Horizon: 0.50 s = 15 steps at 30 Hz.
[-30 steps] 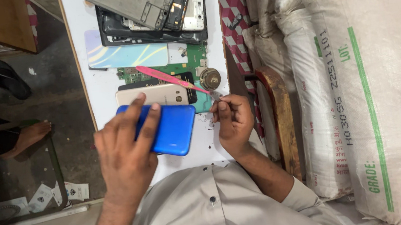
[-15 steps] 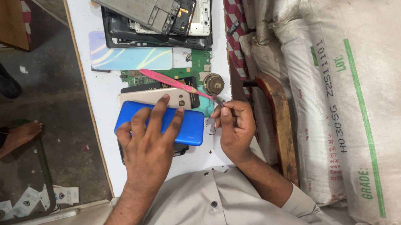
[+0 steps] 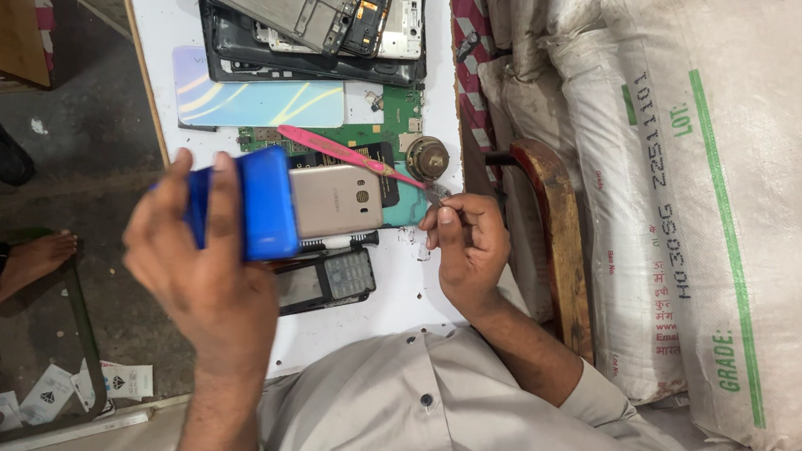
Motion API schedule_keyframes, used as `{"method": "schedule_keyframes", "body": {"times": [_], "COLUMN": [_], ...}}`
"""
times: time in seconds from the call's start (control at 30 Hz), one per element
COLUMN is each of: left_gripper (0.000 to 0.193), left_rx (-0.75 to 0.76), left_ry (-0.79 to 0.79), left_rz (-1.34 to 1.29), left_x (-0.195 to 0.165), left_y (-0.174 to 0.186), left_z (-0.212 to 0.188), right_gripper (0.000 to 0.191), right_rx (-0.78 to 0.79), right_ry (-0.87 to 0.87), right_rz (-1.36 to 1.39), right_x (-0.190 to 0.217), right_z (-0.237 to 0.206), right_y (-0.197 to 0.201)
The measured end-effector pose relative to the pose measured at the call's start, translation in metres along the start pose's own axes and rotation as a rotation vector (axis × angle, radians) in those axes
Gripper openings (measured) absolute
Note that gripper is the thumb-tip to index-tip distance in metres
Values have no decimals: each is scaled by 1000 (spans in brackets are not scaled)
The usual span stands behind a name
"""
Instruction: The person uses a small metal tool to scrape residue from the back of a blue phone case. They repeatedly scrape the same area, flip the case to inspect it, and continue scraping until the clip ends.
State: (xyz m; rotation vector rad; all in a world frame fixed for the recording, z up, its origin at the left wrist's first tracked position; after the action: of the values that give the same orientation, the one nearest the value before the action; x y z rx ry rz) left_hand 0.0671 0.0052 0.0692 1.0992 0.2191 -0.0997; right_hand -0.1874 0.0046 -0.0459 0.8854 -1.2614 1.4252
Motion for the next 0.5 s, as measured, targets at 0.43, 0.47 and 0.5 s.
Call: {"method": "schedule_keyframes", "body": {"times": [0.43,0.47,0.5], "left_gripper": [50,53,56], "left_rx": [9,30,51], "left_ry": [36,9,-17], "left_rz": [-3,-5,-6], "left_x": [8,4,0], "left_y": [-3,-6,-9], "left_z": [-5,-4,-2], "right_gripper": [14,14,14], "right_rx": [21,23,20], "right_ry": [2,-2,-5], "right_rz": [-15,-15,-26], "right_x": [1,1,1], "right_z": [2,1,1], "right_y": [-3,-3,-2]}}
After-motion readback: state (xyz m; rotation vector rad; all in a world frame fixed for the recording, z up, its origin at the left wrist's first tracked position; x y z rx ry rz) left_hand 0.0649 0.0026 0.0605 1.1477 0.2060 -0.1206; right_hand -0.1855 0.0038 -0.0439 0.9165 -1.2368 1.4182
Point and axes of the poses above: each hand's wrist, its own z-axis towards the middle knuckle, its own y-axis out of the back of the hand, x = y × z, the point moved 6 cm from there along z, towards the middle knuckle, and after that the axes turned 13 degrees about z, right-handed, at the moved point
